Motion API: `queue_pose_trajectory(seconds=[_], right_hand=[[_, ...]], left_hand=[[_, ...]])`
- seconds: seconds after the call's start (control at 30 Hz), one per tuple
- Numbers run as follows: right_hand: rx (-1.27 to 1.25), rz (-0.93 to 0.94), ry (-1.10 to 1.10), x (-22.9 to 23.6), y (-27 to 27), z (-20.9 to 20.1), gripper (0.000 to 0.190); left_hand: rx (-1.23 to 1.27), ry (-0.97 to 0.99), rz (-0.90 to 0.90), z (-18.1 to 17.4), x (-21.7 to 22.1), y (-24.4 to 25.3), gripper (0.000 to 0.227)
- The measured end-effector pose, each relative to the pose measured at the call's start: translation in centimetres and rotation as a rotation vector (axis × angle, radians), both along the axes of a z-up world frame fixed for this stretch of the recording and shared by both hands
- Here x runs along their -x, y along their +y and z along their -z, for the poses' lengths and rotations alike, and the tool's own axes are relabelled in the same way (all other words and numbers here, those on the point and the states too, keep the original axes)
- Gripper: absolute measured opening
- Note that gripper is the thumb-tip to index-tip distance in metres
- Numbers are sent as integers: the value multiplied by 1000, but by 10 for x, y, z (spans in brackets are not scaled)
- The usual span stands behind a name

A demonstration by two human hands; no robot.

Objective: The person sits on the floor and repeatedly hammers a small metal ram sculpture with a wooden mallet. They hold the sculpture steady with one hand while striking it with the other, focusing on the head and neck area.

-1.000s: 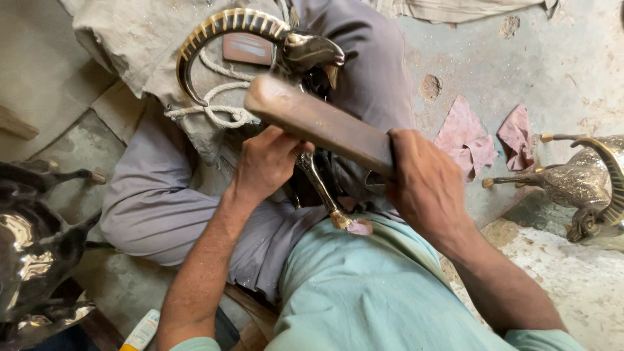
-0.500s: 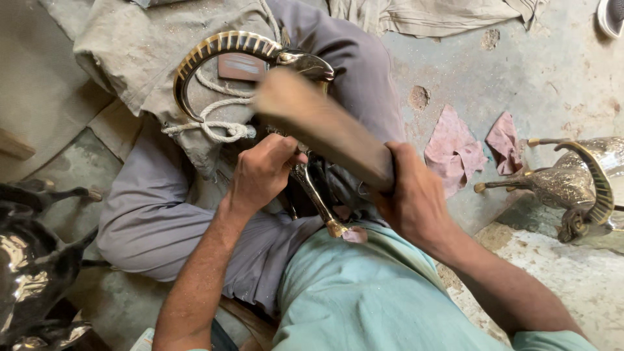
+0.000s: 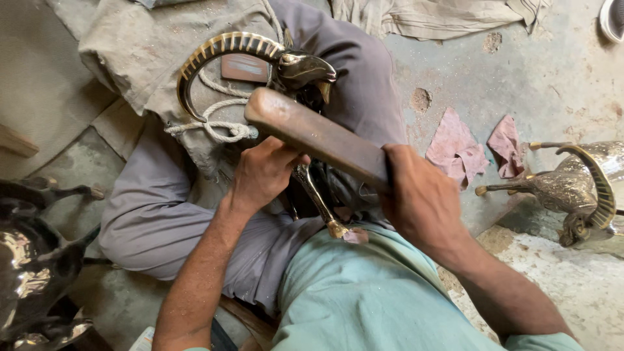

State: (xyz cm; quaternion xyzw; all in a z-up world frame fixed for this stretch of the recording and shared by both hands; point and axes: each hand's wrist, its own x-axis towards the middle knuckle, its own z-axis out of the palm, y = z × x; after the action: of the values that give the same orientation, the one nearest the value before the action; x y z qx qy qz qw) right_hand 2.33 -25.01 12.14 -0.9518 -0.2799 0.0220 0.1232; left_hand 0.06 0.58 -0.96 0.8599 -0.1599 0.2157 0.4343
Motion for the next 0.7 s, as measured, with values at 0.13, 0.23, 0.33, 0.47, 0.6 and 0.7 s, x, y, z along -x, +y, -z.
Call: queue_pose_trajectory(seconds=[0.13, 0.23, 0.33, 0.47, 0.6, 0.7], right_hand=[[-368, 39, 52, 4, 6, -5, 51], [-59, 84, 27, 3, 6, -4, 41], [-118, 77, 30, 0, 4, -1, 50], [-380, 267, 174, 0, -2, 2, 51], [-283, 192, 214, -4, -6, 5, 48], [-386, 197, 146, 2, -8, 13, 50]], left_hand=[[101, 57, 9, 0, -1, -1, 23], [65, 39, -18, -3, -3, -3, 26], [61, -29, -58, -9, -2, -4, 25], [141, 15, -30, -15, -2, 1, 29], [81, 71, 66, -20, -8, 5, 36], [-39, 80, 87, -19, -10, 4, 34]])
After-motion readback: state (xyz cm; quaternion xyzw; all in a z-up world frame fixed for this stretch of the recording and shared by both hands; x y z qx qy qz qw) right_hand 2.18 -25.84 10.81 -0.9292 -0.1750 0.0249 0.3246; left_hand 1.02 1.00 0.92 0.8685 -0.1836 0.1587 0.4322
